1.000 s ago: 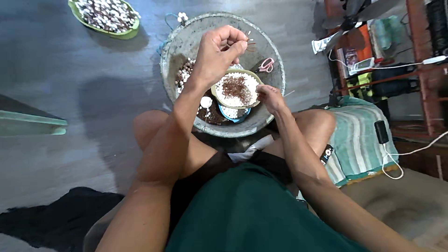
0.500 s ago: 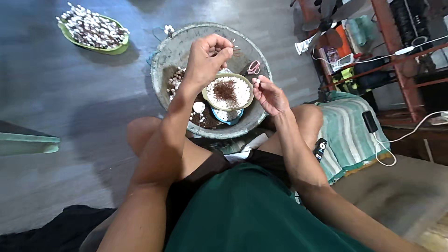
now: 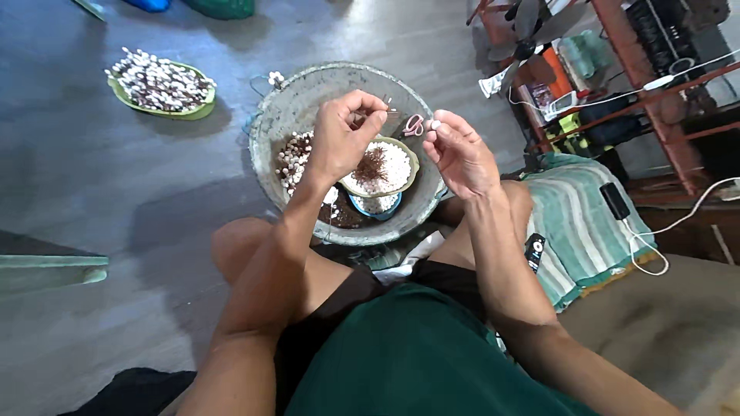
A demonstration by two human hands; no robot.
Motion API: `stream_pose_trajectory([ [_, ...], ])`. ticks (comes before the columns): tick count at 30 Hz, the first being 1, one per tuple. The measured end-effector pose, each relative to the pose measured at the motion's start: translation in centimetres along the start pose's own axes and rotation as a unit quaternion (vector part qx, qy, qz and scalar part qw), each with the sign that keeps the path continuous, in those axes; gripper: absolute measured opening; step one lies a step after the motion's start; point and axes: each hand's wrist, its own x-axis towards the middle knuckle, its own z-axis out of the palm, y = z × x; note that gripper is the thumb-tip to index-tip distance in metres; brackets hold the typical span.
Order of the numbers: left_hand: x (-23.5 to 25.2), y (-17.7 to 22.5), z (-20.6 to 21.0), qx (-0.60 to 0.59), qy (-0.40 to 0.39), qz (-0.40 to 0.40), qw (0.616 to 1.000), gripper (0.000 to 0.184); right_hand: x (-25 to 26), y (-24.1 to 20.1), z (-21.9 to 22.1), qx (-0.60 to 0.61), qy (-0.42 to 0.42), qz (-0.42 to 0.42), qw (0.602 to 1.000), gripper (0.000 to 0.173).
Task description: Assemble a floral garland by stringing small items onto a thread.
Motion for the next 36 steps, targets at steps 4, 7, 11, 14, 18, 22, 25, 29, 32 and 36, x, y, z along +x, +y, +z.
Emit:
stream_pose_trajectory([
  [4, -0.3, 0.5, 0.9, 0.054, 0.031, 0.045, 0.997, 0.012, 0.5, -0.5, 1.3, -0.019, 0.000, -0.006, 1.000, 0.020],
  [7, -0.4, 0.9, 1.3, 0.096, 0.057, 0.079, 0.991, 0.013, 0.8, -0.4, 1.7, -0.023, 0.002, -0.011, 1.000, 0.021],
  [11, -0.6, 1.1, 1.7, 0.138, 0.085, 0.108, 0.981, 0.013, 1.1, -0.2, 2.5, -0.061, 0.018, -0.036, 0.997, 0.017],
  [14, -0.7, 1.4, 1.8, 0.169, 0.087, 0.113, 0.975, 0.014, 1.3, 0.0, 3.0, -0.100, 0.030, -0.062, 0.993, 0.017],
  [18, -0.9, 1.4, 2.0, 0.200, 0.096, 0.115, 0.968, 0.014, 1.5, 0.1, 3.5, -0.144, 0.029, -0.082, 0.986, 0.018],
  [22, -1.0, 1.4, 2.1, 0.227, 0.106, 0.119, 0.961, 0.013, 1.6, 0.3, 3.7, -0.163, 0.023, -0.080, 0.983, 0.018],
  [25, -1.0, 1.4, 2.2, 0.239, 0.106, 0.123, 0.957, 0.013, 1.7, 0.4, 3.8, -0.168, 0.024, -0.086, 0.982, 0.018],
  [29, -1.1, 1.5, 2.2, 0.242, 0.107, 0.125, 0.956, 0.013, 1.7, 0.6, 3.8, -0.179, 0.021, -0.094, 0.979, 0.018],
  [32, -1.1, 1.5, 2.2, 0.250, 0.107, 0.126, 0.954, 0.013, 1.8, 0.6, 3.8, -0.187, 0.020, -0.094, 0.978, 0.018],
  [36, -1.0, 1.5, 2.3, 0.260, 0.111, 0.127, 0.951, 0.014, 1.8, 0.6, 3.8, -0.197, 0.019, -0.103, 0.975, 0.017],
])
